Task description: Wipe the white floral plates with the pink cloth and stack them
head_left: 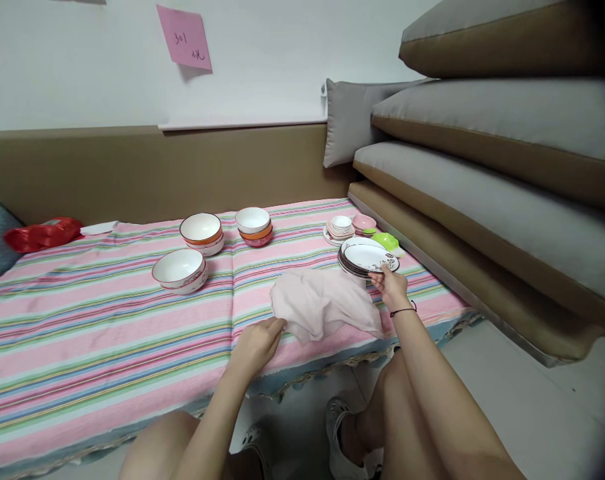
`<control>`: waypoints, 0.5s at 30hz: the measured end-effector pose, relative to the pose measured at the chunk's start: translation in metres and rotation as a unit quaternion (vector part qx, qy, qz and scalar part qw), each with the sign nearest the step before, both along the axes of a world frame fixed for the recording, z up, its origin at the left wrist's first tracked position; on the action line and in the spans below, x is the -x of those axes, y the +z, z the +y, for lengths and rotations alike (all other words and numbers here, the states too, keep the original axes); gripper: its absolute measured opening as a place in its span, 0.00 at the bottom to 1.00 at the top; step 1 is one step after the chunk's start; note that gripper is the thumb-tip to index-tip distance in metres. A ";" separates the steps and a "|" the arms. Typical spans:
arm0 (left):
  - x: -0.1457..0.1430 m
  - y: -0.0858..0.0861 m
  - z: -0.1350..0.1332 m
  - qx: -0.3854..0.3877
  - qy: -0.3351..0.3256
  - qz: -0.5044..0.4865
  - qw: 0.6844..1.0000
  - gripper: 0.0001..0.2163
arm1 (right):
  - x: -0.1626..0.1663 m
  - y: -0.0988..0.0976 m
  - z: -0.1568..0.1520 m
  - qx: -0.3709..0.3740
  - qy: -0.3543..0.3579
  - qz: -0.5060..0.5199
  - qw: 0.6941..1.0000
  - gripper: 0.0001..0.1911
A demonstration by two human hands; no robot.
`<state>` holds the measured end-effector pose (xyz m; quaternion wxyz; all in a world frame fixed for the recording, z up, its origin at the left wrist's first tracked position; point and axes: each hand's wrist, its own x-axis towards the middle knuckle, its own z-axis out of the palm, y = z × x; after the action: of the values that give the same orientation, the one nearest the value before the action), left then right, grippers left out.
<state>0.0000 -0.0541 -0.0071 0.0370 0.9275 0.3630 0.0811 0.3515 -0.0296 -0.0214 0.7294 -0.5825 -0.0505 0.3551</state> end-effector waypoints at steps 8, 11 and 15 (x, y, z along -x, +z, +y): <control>0.000 -0.002 0.001 -0.024 0.010 -0.008 1.000 0.15 | 0.001 0.002 -0.003 0.026 0.036 0.016 0.999 0.09; 0.001 -0.005 0.000 -0.024 0.020 -0.007 0.999 0.17 | 0.001 0.004 -0.003 0.029 0.048 0.020 0.998 0.08; 0.002 -0.004 0.000 -0.018 0.025 -0.007 0.999 0.18 | 0.001 0.005 -0.003 0.034 0.063 0.030 0.997 0.05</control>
<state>-0.0016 -0.0543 -0.0113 0.0210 0.9180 0.3845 0.0954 0.3504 -0.0330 -0.0161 0.6867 -0.5915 -0.0530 0.4193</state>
